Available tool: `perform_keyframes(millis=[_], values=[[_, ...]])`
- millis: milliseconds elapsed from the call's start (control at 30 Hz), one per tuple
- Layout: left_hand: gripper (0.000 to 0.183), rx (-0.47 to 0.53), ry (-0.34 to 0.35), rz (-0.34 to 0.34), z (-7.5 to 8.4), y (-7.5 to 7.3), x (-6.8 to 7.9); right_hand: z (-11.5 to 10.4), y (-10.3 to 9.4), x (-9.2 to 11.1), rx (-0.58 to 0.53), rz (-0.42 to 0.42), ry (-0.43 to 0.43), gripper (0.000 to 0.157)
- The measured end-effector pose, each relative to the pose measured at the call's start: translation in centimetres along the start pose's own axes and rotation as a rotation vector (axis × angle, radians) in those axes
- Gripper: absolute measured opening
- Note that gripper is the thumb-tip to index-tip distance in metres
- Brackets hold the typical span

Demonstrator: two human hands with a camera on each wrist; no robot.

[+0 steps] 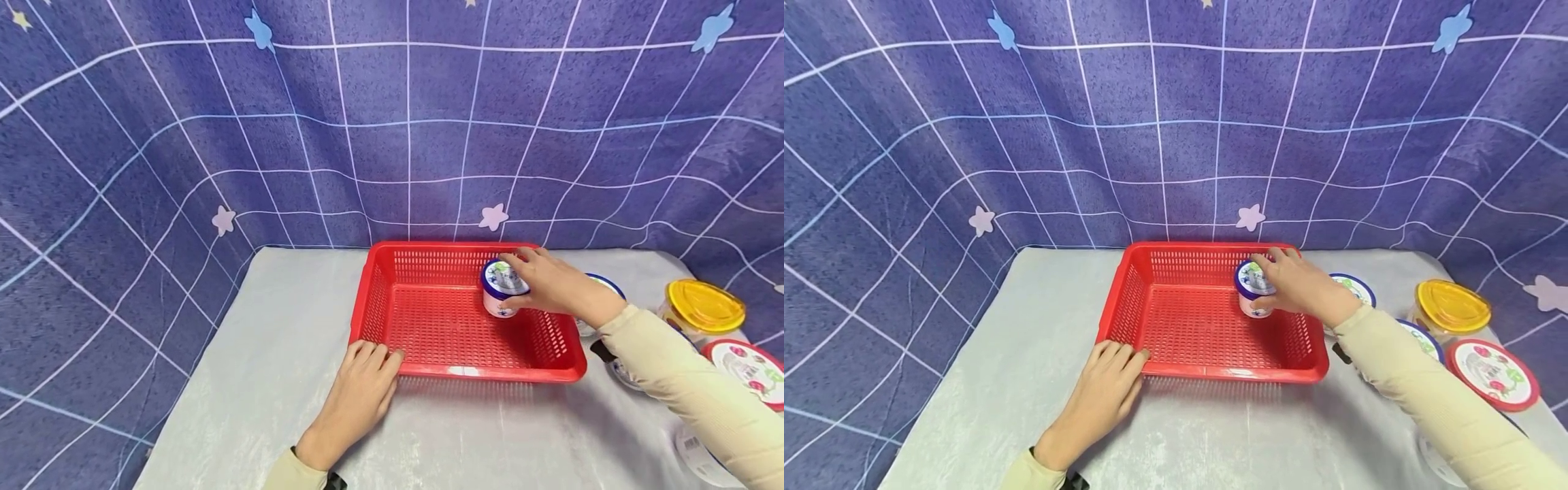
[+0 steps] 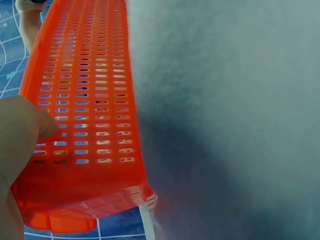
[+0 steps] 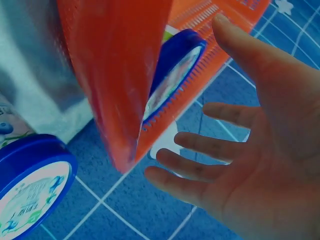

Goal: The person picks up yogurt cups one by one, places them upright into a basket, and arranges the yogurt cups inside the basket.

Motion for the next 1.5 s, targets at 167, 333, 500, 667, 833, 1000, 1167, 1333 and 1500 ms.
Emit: perform_keyframes(millis=[167, 333, 500, 667, 833, 1000, 1167, 1333, 1500], values=[[0.031, -0.002, 0.011, -0.012, -0.1, 0.0, -0.1, 0.1, -0.8, 1.4, 0.001, 0.069, -0.030, 0.086], [0.035, -0.002, 0.000, 0.027, -0.3, -0.2, 0.3, 0.0, -1.0, 2.0, -0.001, 0.074, -0.046, 0.084], [0.032, -0.008, 0.005, 0.004, -0.4, -0.4, 0.4, 0.1, -1.4, 2.7, 0.045, 0.056, -0.019, 0.081], [0.032, 0.002, -0.003, 0.001, -0.2, -0.3, 0.2, 1.1, -1.7, 3.6, 0.065, 0.062, -0.011, 0.079], [0.037, 0.000, 0.001, 0.008, -0.3, -0.1, 0.2, 1.9, -2.3, 4.5, 0.055, 0.126, 0.002, 0.078], [0.035, -0.001, -0.005, 0.012, -0.3, 0.0, 0.3, 2.7, -2.9, 5.3, 0.063, 0.128, 0.025, 0.076], [0.034, 0.003, -0.015, 0.004, -0.2, -0.1, 0.3, 3.6, -3.1, 5.9, 0.067, 0.106, 0.081, 0.077], [0.034, 0.006, -0.010, 0.009, -0.2, 0.0, 0.2, 4.4, -3.3, 6.9, 0.065, 0.150, 0.104, 0.075], [0.031, 0.008, -0.010, 0.003, -0.2, -0.1, 0.2, 4.9, -3.5, 7.6, 0.090, 0.151, 0.121, 0.068]])
Point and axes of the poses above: each hand's wrist, its own x-axis away from the middle knuckle, its own y-axis out of the palm, z = x × y, the point moved 1 cm from there along -x, towards the middle knuckle, and after that the axes turned 15 degrees about z, right-handed, at the moved point
